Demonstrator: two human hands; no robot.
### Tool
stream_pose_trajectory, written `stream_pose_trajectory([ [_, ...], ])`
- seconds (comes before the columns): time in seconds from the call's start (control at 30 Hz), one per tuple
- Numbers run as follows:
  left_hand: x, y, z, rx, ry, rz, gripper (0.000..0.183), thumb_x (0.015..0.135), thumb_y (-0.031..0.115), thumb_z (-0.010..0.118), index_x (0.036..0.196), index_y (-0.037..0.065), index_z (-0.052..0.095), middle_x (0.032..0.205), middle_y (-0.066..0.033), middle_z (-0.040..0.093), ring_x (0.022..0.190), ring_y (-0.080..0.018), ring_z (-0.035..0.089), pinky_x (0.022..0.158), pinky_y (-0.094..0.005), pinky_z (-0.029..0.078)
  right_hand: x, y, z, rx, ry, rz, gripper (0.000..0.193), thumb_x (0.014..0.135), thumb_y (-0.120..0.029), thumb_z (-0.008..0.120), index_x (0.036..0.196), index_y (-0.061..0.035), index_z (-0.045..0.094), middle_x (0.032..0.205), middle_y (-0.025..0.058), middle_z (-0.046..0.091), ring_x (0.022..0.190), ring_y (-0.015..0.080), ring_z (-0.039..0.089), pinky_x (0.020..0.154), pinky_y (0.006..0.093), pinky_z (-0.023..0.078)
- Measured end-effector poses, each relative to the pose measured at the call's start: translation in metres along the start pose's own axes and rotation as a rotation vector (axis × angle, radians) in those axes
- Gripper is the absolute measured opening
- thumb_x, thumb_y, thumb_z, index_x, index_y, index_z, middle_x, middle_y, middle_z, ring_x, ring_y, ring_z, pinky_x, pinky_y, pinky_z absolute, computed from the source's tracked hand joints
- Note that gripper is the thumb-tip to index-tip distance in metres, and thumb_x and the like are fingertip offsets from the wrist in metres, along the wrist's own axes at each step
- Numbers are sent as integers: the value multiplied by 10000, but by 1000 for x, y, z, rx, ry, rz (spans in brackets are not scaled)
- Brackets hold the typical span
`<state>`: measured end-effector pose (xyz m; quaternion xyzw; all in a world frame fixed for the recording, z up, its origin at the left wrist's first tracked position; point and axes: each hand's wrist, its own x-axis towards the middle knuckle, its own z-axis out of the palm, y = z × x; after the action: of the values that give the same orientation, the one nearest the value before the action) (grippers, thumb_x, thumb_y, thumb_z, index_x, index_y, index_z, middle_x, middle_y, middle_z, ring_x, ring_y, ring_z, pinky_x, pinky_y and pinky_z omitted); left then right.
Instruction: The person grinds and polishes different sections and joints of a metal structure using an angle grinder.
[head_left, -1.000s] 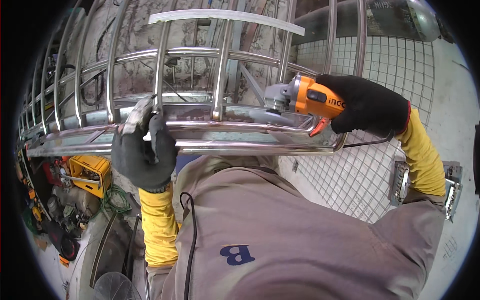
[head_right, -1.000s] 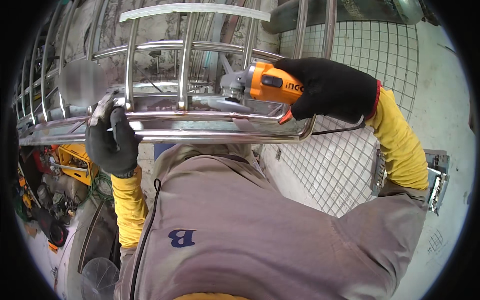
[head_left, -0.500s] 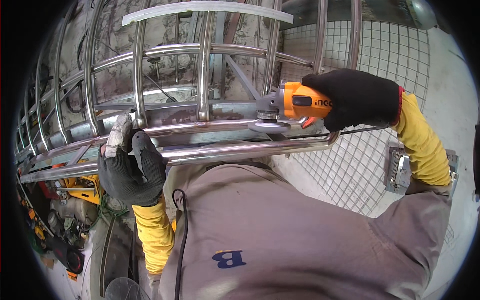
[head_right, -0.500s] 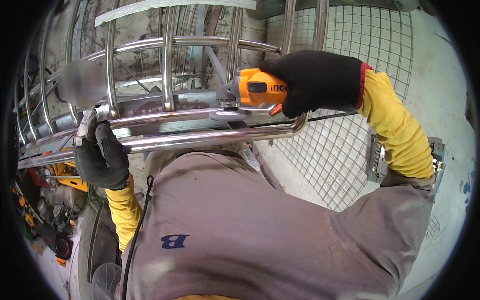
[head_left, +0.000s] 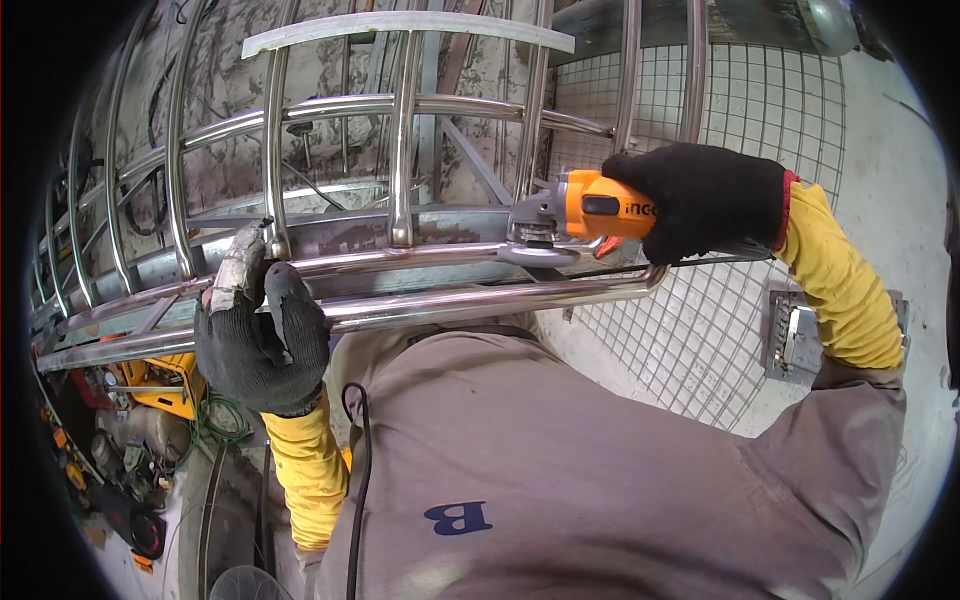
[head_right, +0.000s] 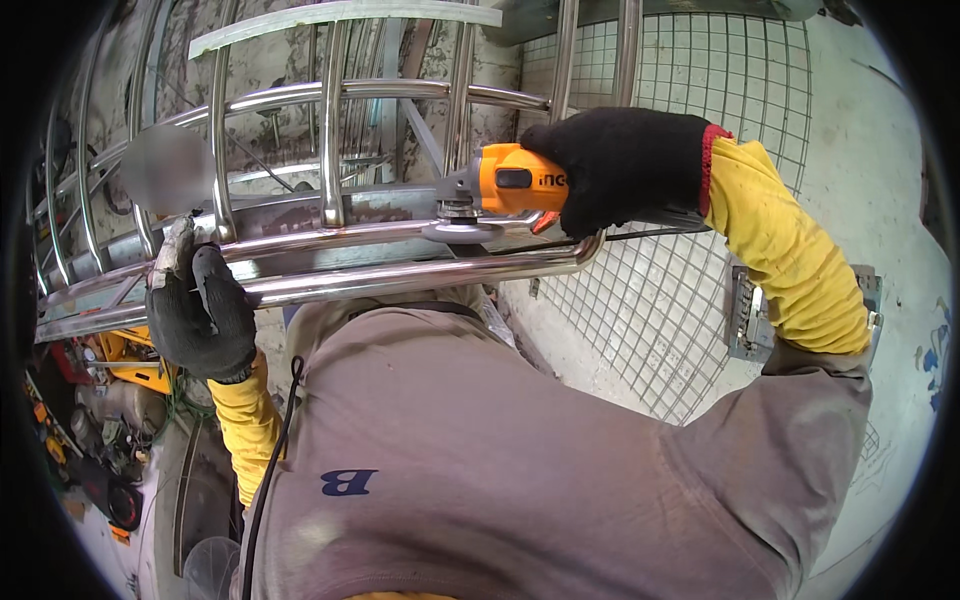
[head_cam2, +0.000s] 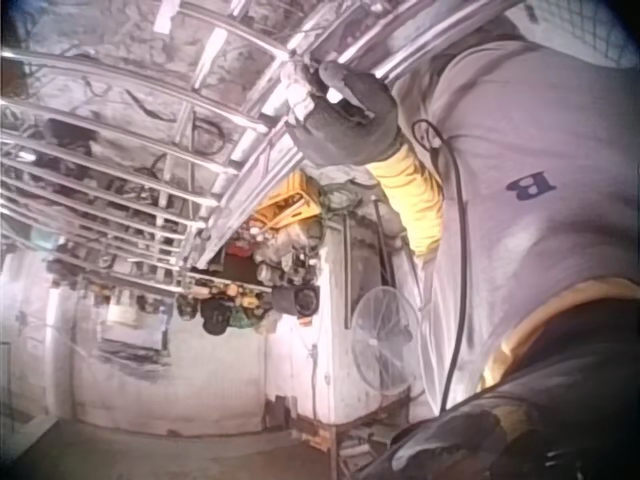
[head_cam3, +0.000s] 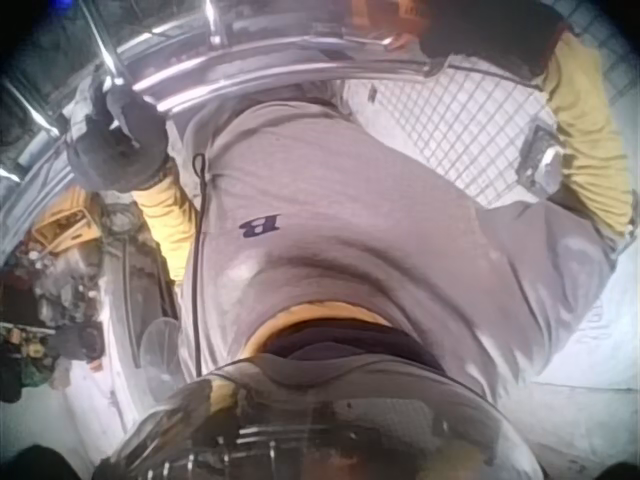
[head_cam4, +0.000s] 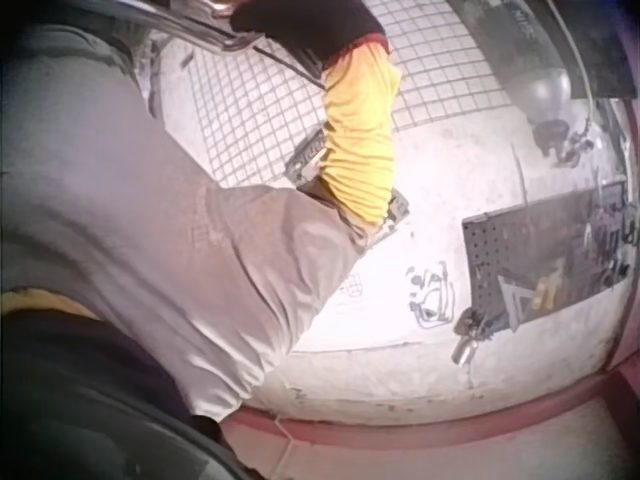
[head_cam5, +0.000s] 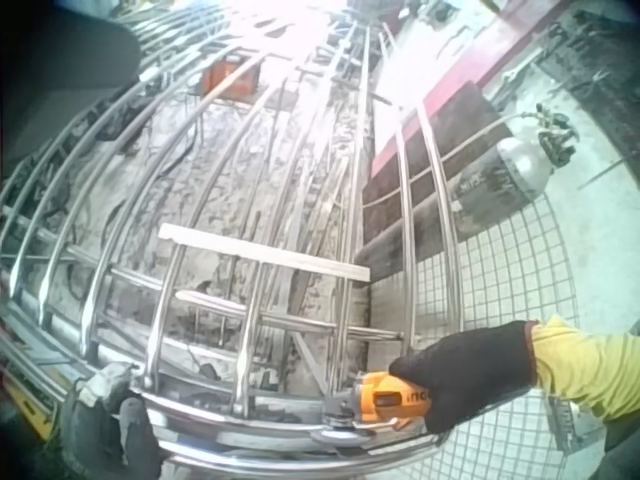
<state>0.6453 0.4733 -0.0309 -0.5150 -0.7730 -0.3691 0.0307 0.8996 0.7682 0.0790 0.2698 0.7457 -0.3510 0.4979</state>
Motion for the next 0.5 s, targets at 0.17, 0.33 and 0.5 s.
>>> stream_pose_trajectory([
  [0.17, 1, 2, 1, -25, 7, 3, 260, 1001, 54, 673, 1205, -77, 767, 1074, -181, 802, 909, -268, 767, 829, -360, 608, -3, -2, 0, -81, -3, 36, 605, 766, -220, 794, 1312, -23, 621, 1058, 216, 747, 991, 400, 735, 892, 474, 572],
  [0.33, -3, -2, 5, -53, 41, -63, 242, 934, 91, 738, 1150, -3, 795, 1082, -140, 824, 889, -301, 787, 819, -377, 605, -2, -2, 0, -110, 23, -12, 650, 762, -199, 833, 1347, -69, 581, 1033, 225, 743, 964, 429, 739, 872, 490, 576],
  [0.5, 1, 0, 2, -32, 19, -8, 245, 969, 57, 707, 1179, -49, 774, 1088, -170, 812, 933, -290, 789, 847, -371, 613, 3, -6, -2, -82, 43, -82, 639, 763, -199, 823, 1337, -52, 583, 1037, 233, 740, 968, 427, 735, 875, 489, 575],
])
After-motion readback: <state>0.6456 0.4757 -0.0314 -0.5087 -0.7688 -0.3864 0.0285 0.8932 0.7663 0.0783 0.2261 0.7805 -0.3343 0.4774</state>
